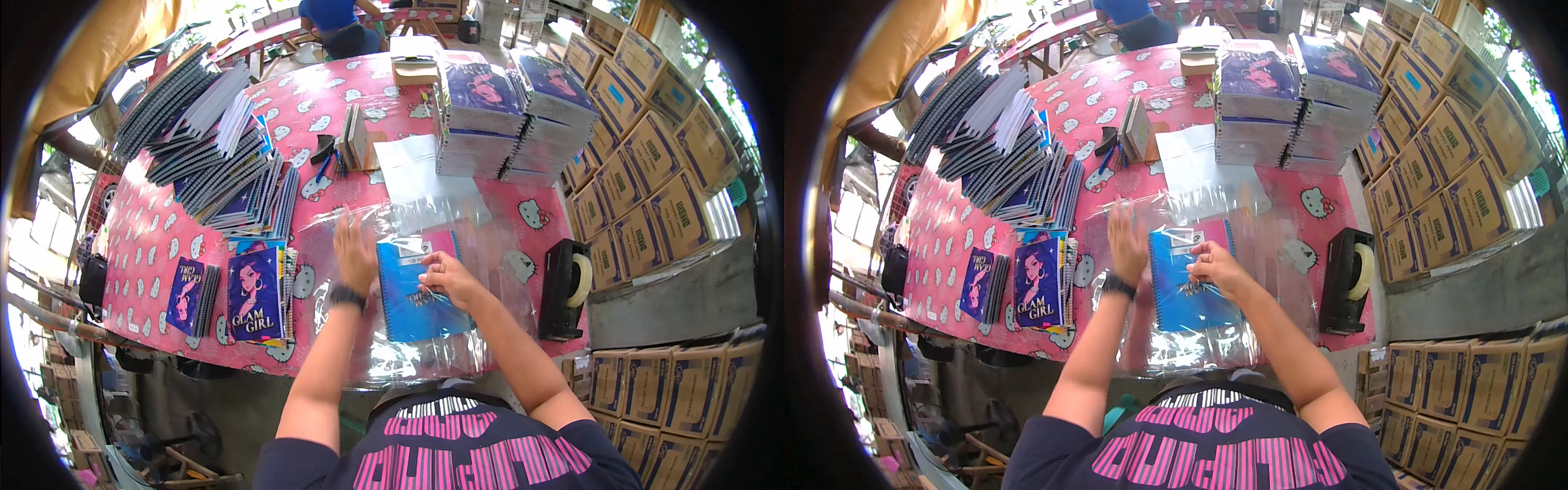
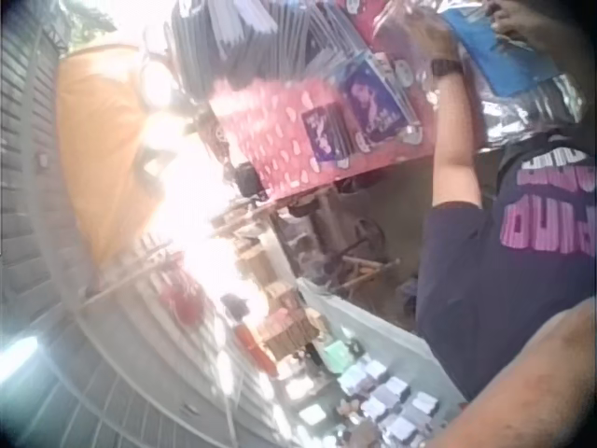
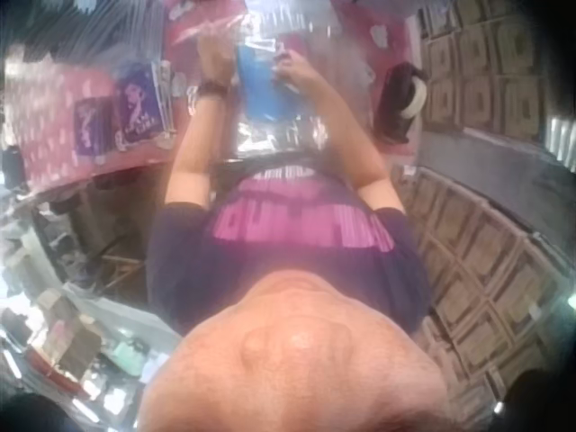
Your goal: The person places individual notebooks into clear plastic bags, folds the bags, and secures them with adhesive tape.
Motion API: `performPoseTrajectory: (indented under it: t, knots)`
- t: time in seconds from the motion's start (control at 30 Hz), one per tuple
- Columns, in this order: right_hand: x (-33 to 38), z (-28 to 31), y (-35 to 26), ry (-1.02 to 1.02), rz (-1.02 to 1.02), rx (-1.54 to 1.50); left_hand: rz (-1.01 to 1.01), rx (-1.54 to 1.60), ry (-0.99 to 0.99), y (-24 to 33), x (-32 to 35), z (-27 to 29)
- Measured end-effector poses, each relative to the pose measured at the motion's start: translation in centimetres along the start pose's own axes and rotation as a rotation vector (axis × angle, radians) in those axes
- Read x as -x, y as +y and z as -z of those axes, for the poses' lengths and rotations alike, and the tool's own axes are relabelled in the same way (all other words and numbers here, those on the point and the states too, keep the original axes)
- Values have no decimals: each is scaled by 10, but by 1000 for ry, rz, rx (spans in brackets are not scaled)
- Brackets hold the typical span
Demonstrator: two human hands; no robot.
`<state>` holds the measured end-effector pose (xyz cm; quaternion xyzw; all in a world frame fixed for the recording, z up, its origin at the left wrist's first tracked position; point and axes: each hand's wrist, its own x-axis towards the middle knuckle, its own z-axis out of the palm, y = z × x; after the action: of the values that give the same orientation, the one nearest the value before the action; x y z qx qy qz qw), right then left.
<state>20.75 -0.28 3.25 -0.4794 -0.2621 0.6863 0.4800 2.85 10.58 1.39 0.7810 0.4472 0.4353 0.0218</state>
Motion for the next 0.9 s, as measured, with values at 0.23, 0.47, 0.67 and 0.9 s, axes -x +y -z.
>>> performPoseTrajectory:
  t: [0.23, 0.47, 0.67, 0.9]
  knots:
    - [-9, 9, 2, -172, -2, -61, 38, 187, -413, 32, 81, 69]
    - [22, -6, -14, -180, 602, 1533, 47, 181, -447, 21, 75, 60]
    - [16, 20, -8, 28, 327, 1714, -2, 215, -703, 10, 67, 42]
    - [11, -2, 0, 99, 286, 1679, -25, 308, -746, 11, 61, 34]
